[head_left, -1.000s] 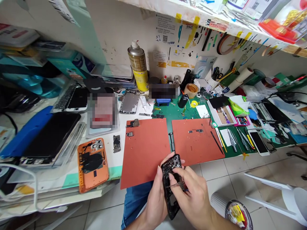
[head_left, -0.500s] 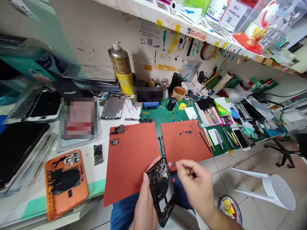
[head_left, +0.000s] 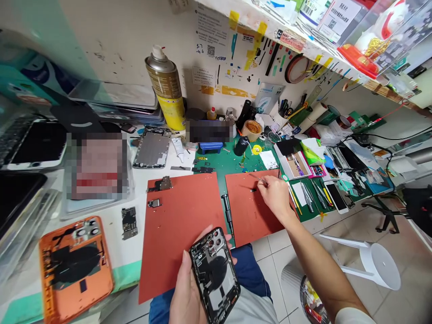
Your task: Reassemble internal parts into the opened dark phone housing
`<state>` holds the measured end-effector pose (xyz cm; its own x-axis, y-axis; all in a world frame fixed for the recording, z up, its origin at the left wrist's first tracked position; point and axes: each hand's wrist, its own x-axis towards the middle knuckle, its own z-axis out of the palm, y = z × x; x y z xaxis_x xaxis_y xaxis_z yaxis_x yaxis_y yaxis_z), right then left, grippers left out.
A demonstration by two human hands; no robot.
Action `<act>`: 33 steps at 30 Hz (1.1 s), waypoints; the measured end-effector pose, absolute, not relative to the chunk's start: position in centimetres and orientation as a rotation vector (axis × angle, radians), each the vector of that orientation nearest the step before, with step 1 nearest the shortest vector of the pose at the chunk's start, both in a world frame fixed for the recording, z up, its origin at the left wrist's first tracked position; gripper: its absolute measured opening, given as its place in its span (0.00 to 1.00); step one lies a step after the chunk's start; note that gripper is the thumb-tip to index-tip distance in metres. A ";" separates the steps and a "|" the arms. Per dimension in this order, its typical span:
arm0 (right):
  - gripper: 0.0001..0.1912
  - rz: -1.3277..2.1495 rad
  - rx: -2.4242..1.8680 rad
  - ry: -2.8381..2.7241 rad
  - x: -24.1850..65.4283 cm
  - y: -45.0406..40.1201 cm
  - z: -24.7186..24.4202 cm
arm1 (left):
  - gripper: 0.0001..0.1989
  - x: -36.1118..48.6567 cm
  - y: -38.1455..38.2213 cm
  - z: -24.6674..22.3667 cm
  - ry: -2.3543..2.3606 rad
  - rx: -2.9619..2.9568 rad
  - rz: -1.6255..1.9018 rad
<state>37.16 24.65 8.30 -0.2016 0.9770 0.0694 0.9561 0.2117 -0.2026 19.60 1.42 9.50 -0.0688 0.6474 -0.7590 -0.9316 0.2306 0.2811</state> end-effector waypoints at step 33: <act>0.16 0.204 -1.942 -2.195 42.7 24.6 11.6 | 0.38 17.8 1.5 9.3 1.016 -0.346 1.298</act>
